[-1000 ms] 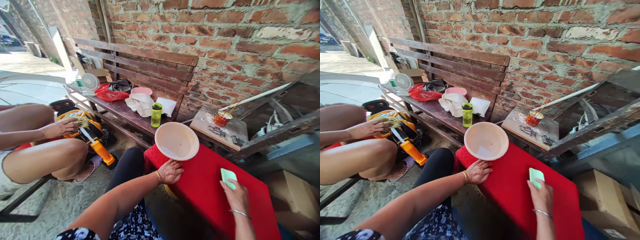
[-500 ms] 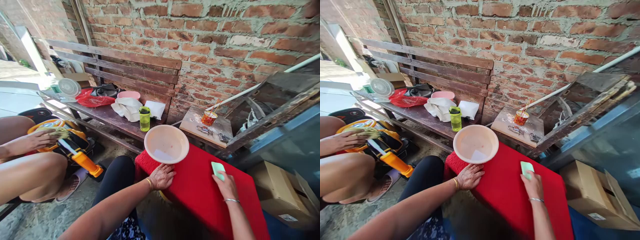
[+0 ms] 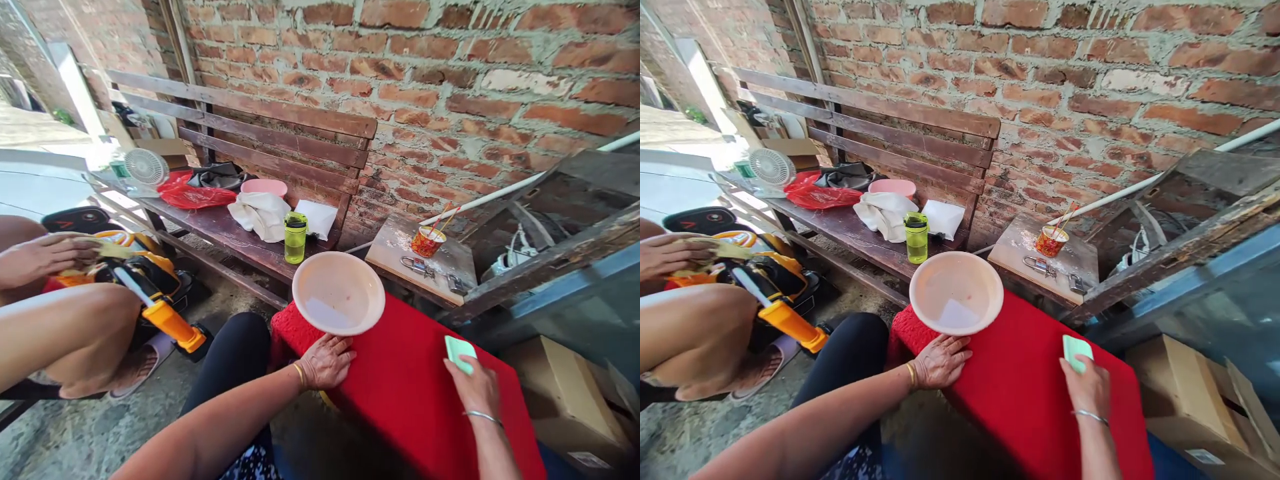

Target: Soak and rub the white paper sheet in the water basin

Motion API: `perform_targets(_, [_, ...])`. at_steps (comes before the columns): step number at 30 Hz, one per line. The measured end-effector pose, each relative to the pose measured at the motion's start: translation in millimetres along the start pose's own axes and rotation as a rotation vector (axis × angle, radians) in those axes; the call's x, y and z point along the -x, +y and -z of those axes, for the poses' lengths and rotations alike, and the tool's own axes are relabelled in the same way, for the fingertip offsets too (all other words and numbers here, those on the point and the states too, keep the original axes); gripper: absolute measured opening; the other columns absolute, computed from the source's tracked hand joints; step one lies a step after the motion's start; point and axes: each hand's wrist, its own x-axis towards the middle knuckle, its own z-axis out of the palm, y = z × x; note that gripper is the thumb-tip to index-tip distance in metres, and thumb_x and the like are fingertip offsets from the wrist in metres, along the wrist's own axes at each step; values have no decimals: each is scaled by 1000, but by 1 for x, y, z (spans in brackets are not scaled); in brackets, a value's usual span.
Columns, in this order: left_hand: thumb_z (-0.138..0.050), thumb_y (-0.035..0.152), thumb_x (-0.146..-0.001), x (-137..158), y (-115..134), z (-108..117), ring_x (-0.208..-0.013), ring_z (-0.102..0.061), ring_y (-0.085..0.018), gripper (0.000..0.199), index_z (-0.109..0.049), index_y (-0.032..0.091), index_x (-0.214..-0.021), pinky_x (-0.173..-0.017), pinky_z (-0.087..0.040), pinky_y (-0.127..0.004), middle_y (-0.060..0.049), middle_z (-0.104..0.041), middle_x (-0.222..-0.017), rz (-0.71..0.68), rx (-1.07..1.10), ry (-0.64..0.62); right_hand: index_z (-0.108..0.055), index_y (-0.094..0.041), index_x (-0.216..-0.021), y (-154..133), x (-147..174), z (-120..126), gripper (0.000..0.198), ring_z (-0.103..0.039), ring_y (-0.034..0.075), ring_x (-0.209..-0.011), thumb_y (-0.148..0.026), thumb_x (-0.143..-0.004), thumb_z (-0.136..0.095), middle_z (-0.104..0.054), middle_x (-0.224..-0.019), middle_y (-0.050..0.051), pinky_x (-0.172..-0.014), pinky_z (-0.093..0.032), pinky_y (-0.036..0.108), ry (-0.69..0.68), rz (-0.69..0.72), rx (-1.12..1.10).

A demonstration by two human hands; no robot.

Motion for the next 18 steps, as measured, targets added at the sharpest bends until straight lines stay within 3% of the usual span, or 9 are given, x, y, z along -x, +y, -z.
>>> perform_targets(4, [-55, 32, -93, 2, 0, 1, -118, -60, -22, 30, -69, 25, -119, -105, -40, -37, -8, -66, -128, 7, 2, -12, -69, -16, -110, -98, -9, -43, 38, -58, 27, -96, -40, -81, -61, -59, -94, 10, -86, -47, 37, -54, 123, -47])
perform_targets(7, [-55, 32, -93, 4, 0, 0, -119, -60, -22, 30, -69, 25, -119, -105, -40, -37, -7, -66, -128, 11, 2, 8, -70, -21, -109, -138, -18, -71, 33, -57, 20, -95, -40, -83, -65, -56, -102, 6, -88, -45, 31, -95, 225, -78])
perform_targets(9, [-54, 33, -94, 5, -1, 0, -119, -59, -22, 31, -68, 26, -121, -105, -41, -37, -7, -66, -128, 12, 7, 17, -70, -23, -110, -149, -24, -81, 32, -56, 19, -94, -42, -84, -64, -55, -102, 5, -87, -43, 29, -116, 260, -80])
perform_targets(13, [-54, 32, -94, 6, 0, 0, -118, -59, -23, 32, -67, 25, -122, -104, -41, -38, -8, -65, -130, 10, 18, 26, -69, -24, -113, -130, -38, -76, 34, -55, 20, -95, -41, -85, -65, -56, -104, 5, -88, -42, 28, -130, 219, -42])
perform_targets(18, [-54, 30, -93, 7, 0, -1, -117, -60, -23, 31, -68, 25, -121, -104, -42, -38, -8, -66, -127, 8, 25, 78, -68, -22, -117, -53, -48, -31, 38, -57, 23, -102, -40, -84, -60, -61, -101, 9, -90, -43, 30, -103, 6, 61])
